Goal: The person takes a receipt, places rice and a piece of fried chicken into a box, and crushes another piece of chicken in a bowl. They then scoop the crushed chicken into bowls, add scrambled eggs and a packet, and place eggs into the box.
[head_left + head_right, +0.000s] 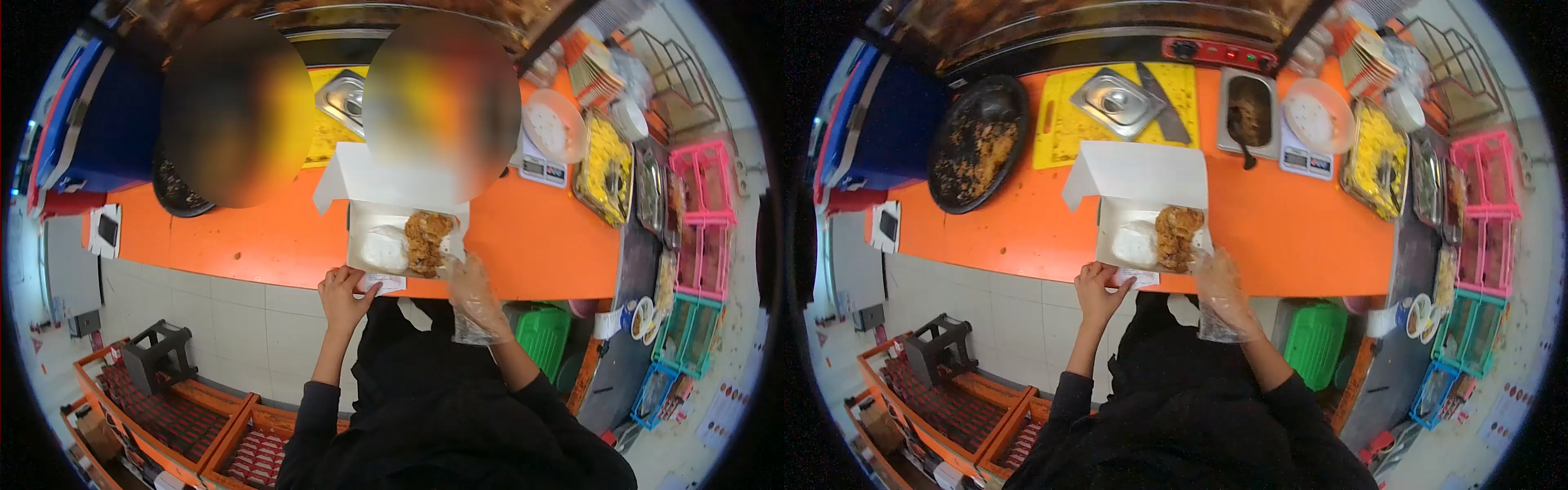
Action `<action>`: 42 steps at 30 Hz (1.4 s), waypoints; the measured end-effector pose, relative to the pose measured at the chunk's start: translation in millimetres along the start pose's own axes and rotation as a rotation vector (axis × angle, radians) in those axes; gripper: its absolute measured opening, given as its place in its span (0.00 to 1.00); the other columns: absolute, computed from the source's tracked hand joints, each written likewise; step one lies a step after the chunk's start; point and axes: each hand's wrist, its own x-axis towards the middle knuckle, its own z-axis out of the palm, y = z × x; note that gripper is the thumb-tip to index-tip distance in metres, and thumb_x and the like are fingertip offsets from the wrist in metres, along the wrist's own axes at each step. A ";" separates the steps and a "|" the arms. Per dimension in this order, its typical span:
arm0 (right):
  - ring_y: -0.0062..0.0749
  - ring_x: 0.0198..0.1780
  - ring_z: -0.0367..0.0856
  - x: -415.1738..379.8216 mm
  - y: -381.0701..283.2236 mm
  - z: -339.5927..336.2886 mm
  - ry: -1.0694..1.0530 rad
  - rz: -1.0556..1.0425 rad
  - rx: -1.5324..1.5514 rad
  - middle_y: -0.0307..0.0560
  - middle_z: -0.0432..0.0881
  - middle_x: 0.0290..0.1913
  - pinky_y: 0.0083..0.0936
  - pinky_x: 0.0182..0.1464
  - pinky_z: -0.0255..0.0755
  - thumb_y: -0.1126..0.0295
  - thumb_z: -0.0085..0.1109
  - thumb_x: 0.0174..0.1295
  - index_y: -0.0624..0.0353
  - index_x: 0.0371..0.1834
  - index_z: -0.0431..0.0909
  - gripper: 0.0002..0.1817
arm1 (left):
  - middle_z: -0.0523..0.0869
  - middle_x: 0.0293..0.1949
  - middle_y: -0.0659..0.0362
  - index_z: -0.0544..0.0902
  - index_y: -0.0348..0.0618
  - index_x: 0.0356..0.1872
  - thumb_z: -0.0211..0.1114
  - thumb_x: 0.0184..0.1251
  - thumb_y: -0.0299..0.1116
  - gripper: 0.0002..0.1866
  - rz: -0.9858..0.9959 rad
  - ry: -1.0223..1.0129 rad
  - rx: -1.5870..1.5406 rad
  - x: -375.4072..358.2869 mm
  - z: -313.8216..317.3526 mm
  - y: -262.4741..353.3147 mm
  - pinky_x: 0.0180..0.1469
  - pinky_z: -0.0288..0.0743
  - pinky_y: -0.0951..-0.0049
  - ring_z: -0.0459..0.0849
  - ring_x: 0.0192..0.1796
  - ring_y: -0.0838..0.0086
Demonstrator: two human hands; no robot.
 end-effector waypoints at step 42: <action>0.50 0.29 0.79 93.3 452.8 -184.8 -0.291 0.256 -0.184 0.57 0.78 0.26 0.45 0.32 0.71 0.79 0.43 0.55 0.59 0.69 0.52 0.34 | 0.77 0.41 0.61 0.72 0.42 0.49 0.59 0.64 0.39 0.17 -0.712 -0.923 -1.418 67.3 247.2 490.6 0.45 0.67 0.78 0.74 0.46 0.77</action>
